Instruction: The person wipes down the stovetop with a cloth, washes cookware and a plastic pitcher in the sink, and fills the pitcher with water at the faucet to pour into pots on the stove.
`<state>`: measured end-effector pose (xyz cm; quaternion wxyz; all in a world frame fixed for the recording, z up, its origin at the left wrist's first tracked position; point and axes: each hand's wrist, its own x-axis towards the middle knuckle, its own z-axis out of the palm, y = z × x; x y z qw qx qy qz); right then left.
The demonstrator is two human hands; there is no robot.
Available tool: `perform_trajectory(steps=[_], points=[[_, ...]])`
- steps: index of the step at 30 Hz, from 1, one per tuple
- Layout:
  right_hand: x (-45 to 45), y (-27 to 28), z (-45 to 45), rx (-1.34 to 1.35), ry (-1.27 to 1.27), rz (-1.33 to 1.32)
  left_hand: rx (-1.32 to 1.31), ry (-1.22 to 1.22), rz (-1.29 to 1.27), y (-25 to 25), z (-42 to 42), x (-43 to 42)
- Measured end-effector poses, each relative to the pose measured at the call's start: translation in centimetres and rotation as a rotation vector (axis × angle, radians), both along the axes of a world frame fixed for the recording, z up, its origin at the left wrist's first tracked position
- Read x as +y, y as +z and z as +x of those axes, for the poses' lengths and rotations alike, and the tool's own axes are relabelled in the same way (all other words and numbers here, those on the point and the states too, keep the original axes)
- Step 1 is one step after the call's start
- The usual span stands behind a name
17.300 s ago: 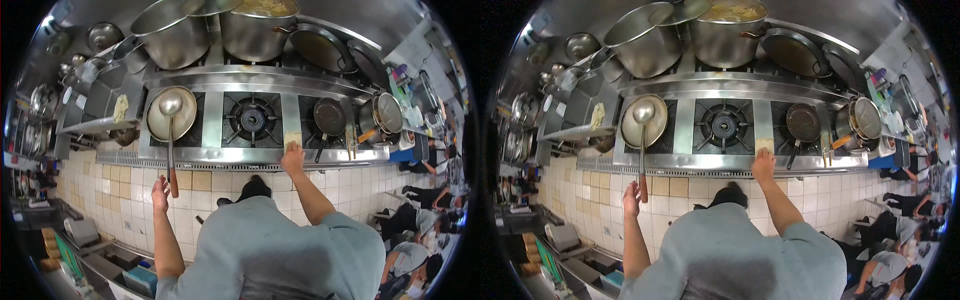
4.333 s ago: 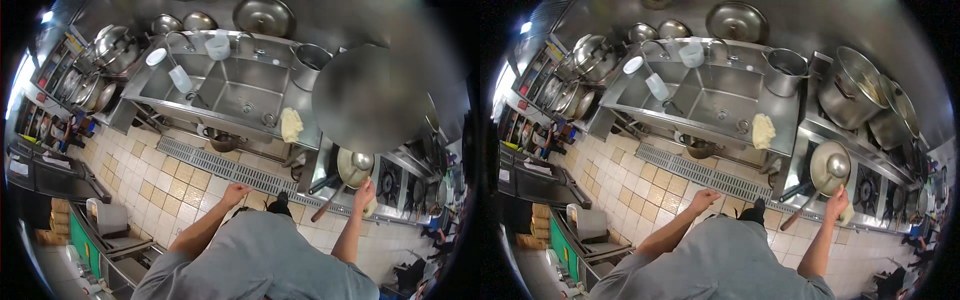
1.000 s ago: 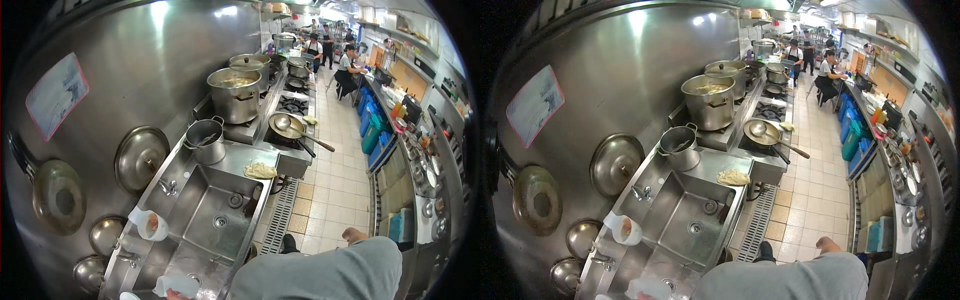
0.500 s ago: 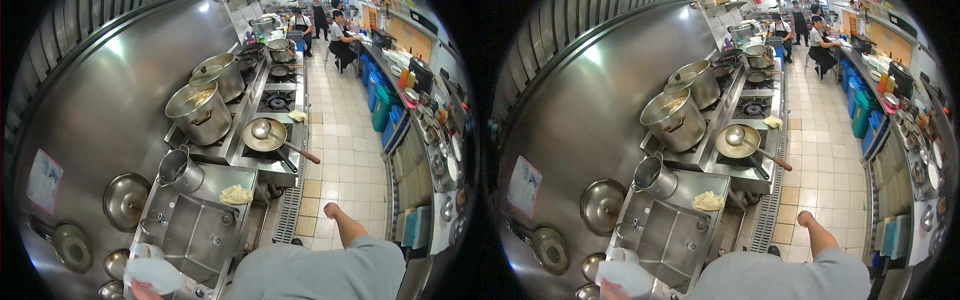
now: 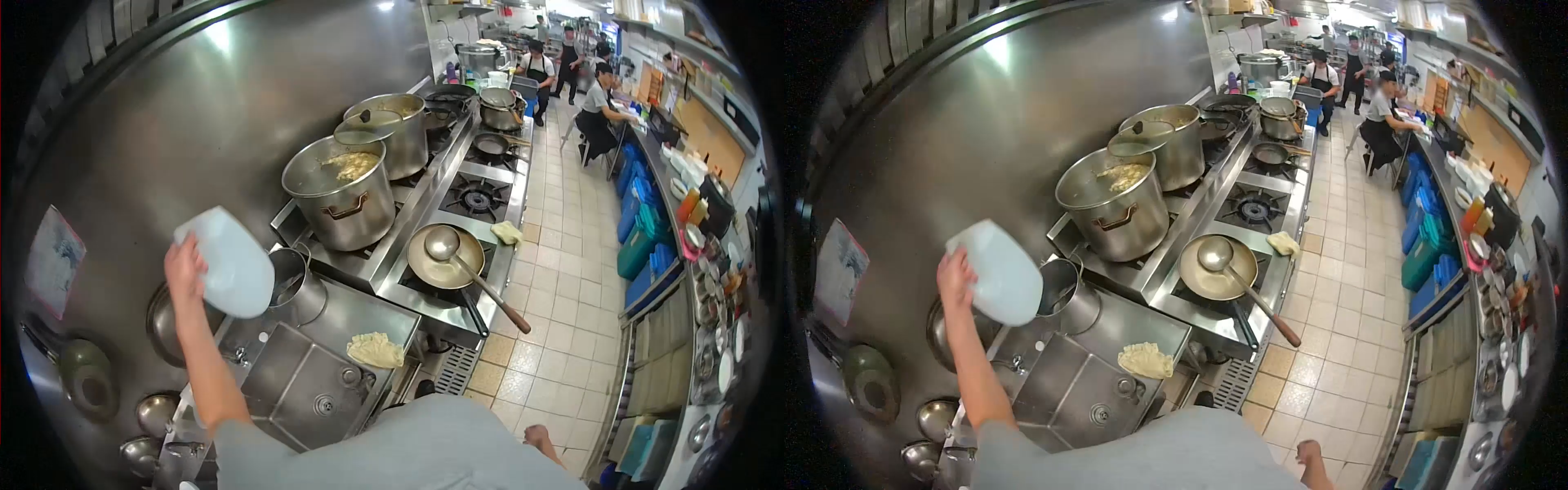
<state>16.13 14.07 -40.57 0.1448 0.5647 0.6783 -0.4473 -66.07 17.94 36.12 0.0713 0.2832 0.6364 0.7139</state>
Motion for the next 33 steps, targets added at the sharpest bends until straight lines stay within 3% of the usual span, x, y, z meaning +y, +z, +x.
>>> perform_trajectory(steps=[3,6,9,12,13,15,16,17,18,19,21,22,24,27,31,33], points=[[-2.3,7.1,0.9,-0.008,-0.775,-0.238,0.319,0.021,-0.346,0.3,-3.7,8.4],[-4.1,12.0,1.7,0.058,-1.206,-0.237,0.788,0.134,-0.570,1.6,-4.9,15.5],[-5.9,15.6,2.1,0.068,-1.412,-0.183,1.027,0.111,-0.726,2.1,-6.3,21.5],[-6.9,18.5,2.2,0.103,-1.397,-0.072,1.038,0.032,-0.910,2.7,-6.0,25.5],[-7.1,18.7,2.0,0.098,-1.406,-0.070,1.038,0.021,-0.907,3.2,-5.5,26.5],[-8.2,19.1,1.5,-0.032,-1.473,-0.113,0.816,-0.102,-1.158,4.5,-4.5,28.2],[-9.6,15.2,4.2,-0.096,-0.956,-0.135,0.818,-0.112,-1.155,4.6,-4.6,29.4],[-11.2,10.9,7.3,-0.298,-0.276,0.013,0.905,-0.112,-1.263,4.5,-5.0,30.5],[-12.0,9.7,8.4,-0.382,0.154,0.259,0.991,-0.108,-1.372,4.5,-5.4,31.4],[-12.0,9.9,7.9,-0.385,0.152,0.259,0.991,-0.111,-1.370,4.1,-6.4,32.4],[-12.8,11.2,5.5,-0.380,-0.545,0.001,1.269,-0.090,-1.321,3.1,-8.3,34.1],[-13.7,11.9,4.7,-0.382,-0.547,0.001,1.268,-0.093,-1.320,3.2,-8.5,35.0],[-15.2,12.5,3.4,-0.262,-0.879,-0.104,1.272,-0.138,-1.565,3.7,-8.3,36.6],[-17.7,13.5,1.4,-0.053,-1.376,-0.268,1.322,-0.173,-1.603,4.6,-6.9,36.9],[-19.4,17.7,-0.1,-0.060,-1.524,-0.313,1.266,-0.109,-1.698,2.7,-9.6,41.3],[-18.8,23.0,-3.5,-0.111,-1.618,-0.335,1.224,-0.078,-1.917,1.8,-11.1,43.8]])
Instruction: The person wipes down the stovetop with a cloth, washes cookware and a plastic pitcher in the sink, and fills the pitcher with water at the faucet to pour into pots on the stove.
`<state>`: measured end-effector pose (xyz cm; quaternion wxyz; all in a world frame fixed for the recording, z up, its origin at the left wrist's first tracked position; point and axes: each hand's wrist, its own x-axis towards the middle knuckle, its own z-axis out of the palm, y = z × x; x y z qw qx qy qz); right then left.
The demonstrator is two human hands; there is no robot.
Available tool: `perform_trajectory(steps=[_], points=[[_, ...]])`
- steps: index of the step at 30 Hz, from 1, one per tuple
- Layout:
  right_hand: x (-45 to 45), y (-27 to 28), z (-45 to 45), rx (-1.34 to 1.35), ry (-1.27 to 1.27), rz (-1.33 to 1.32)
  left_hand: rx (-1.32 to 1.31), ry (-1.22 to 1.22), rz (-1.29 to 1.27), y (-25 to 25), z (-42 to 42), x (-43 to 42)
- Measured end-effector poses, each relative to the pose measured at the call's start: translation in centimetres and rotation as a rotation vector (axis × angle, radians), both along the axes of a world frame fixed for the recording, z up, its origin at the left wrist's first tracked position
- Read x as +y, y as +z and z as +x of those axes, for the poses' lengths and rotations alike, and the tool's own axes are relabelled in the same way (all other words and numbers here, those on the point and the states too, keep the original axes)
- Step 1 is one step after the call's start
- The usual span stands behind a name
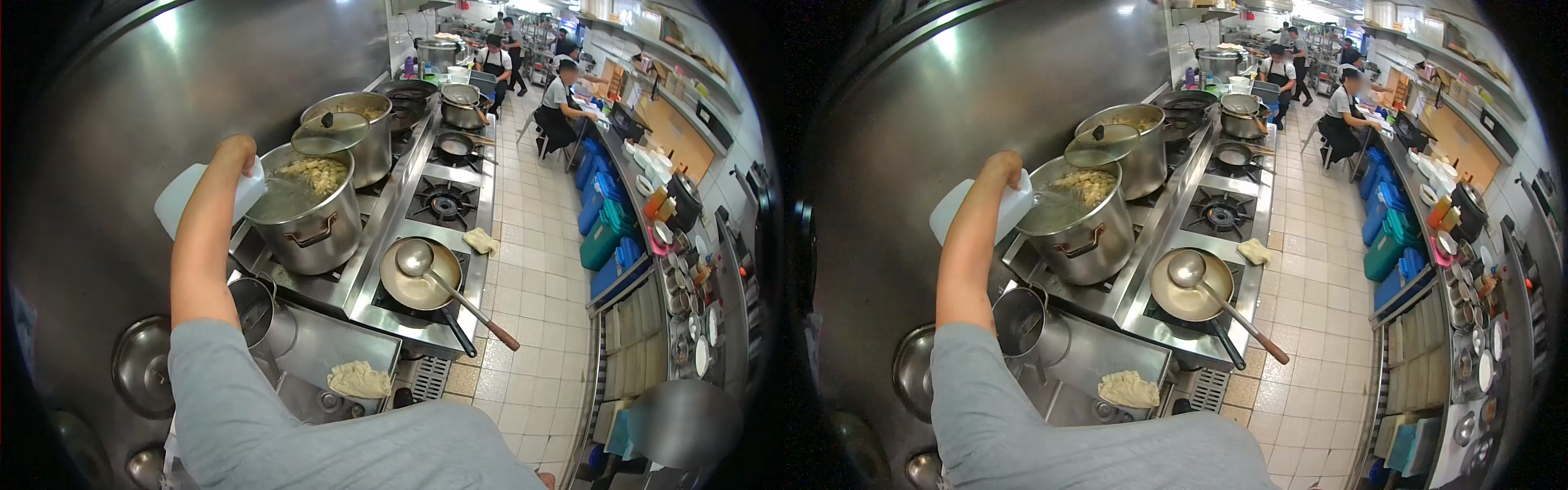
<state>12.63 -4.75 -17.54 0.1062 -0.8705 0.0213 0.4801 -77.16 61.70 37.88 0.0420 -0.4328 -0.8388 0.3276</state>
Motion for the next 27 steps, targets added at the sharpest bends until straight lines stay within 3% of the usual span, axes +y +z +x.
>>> perform_trajectory(steps=[7,9,15,18,19,22,24,26,27], points=[[-2.0,-0.3,-1.8,-0.002,0.006,0.059,-0.042,0.075,0.061,2.0,5.4,-1.1],[-1.8,-0.6,-2.3,0.002,0.025,0.075,-0.056,0.013,0.304,2.5,7.7,-2.8],[-0.9,-1.6,-2.9,0.029,0.105,0.137,0.257,-0.249,0.479,0.0,8.3,-5.2],[-0.7,-2.3,-2.5,0.041,0.164,0.175,0.085,-0.196,0.701,0.1,7.1,-7.5],[-0.6,-2.6,-2.3,0.045,0.191,0.189,0.087,-0.182,0.700,0.1,6.8,-9.1],[-0.3,-3.1,-0.9,0.062,0.307,0.235,0.085,-0.299,1.160,-1.1,4.1,-15.7],[0.0,-3.3,0.4,0.066,0.408,0.272,0.118,-0.269,1.181,-2.3,1.2,-21.3],[0.5,-2.7,1.1,0.068,0.521,0.301,0.159,-0.138,1.351,-3.8,-0.8,-28.7],[1.2,-1.5,1.3,0.062,0.573,0.302,-0.054,0.018,1.270,-2.6,2.0,-34.3]])
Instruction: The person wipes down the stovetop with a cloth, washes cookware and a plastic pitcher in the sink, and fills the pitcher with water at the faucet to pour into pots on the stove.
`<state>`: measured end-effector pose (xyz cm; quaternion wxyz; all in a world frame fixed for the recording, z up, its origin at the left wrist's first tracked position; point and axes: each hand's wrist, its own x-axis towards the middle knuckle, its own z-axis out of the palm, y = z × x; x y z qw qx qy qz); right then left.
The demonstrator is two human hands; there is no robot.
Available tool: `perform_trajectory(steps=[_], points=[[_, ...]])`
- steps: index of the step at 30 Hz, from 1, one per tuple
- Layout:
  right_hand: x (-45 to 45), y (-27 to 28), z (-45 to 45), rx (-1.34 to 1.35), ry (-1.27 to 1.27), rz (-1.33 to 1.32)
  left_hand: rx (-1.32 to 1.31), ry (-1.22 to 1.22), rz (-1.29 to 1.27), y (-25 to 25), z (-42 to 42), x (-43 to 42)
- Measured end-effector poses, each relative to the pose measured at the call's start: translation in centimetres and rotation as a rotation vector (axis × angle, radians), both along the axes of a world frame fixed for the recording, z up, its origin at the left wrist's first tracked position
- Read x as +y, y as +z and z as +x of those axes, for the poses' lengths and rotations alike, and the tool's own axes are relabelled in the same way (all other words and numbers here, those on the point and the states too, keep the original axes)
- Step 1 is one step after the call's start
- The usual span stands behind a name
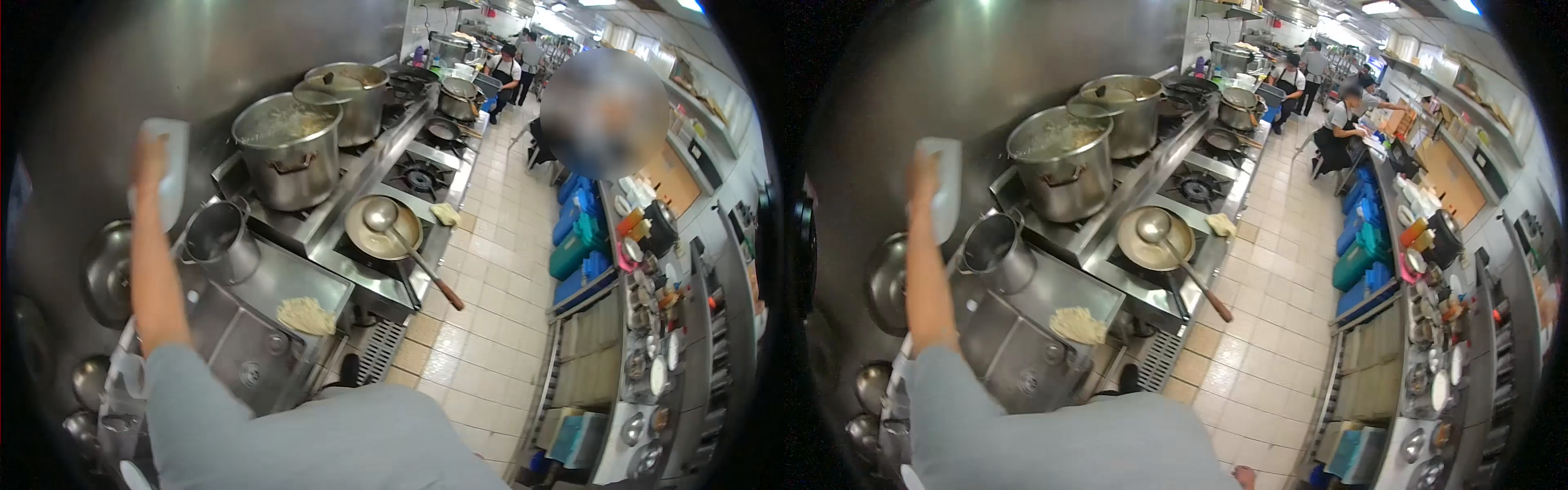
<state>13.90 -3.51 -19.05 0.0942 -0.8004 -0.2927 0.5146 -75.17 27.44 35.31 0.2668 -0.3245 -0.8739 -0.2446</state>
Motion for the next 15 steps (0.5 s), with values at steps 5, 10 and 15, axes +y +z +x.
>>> perform_trajectory(steps=[5,10,15], points=[[-0.1,-12.6,8.0,0.171,0.323,0.036,-0.262,-0.141,0.354,-6.9,5.3,-24.3],[5.1,-7.8,4.2,0.148,0.325,-0.048,-0.707,0.288,0.273,-24.7,7.0,-40.3],[10.3,-2.5,-2.0,0.140,0.249,-0.003,-1.013,0.012,0.668,-44.1,7.3,-45.6]])
